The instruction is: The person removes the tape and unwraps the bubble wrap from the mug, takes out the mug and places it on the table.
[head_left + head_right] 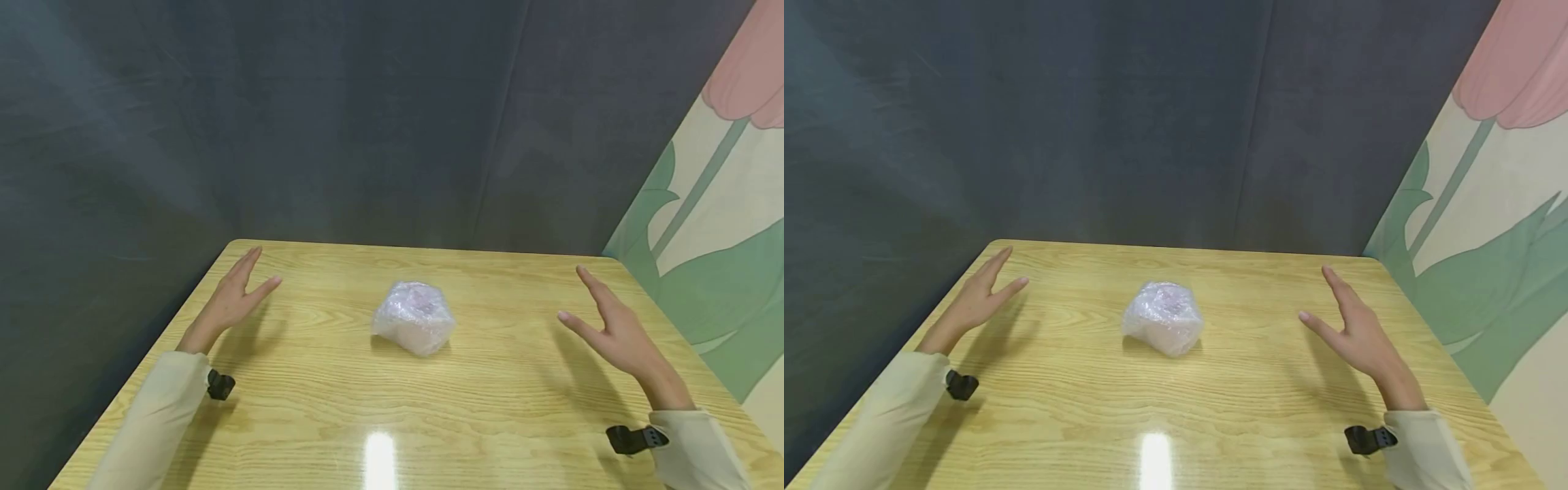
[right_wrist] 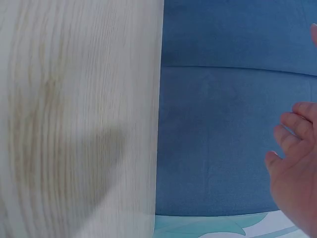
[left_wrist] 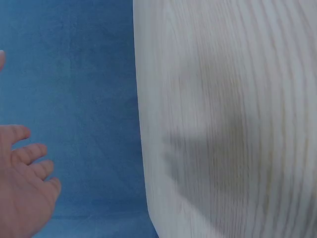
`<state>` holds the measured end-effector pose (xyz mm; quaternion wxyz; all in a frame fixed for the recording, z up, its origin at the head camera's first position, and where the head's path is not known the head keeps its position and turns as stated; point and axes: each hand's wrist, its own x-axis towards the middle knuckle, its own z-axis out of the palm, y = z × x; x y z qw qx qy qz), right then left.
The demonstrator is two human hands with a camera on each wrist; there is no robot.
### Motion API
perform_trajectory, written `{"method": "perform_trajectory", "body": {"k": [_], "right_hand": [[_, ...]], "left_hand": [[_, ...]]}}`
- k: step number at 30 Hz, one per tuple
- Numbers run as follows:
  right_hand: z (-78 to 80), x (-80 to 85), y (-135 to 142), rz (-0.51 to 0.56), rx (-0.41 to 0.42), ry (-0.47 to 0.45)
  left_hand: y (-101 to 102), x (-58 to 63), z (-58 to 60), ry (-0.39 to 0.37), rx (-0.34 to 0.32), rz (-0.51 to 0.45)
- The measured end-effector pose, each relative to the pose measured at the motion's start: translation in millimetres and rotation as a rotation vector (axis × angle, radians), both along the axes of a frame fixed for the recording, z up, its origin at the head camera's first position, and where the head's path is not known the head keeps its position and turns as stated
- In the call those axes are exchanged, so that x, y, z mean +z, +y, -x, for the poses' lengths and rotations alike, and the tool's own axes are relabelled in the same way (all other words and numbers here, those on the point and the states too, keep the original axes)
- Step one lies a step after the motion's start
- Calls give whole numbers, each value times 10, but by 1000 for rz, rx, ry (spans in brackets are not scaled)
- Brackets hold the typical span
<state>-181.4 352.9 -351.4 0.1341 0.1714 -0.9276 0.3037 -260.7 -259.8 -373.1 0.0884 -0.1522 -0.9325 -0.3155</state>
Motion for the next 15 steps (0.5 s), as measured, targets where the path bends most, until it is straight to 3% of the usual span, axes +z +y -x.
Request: {"method": "perform_trajectory", "body": {"k": [7,15], "right_hand": [[-37,-2,-40,87,-6,37],[-10,-15,-89,139,30,148]], "left_hand": [[60,15,-3,61,-1,-68],[139,26,-7,106,-17,-147]]}}
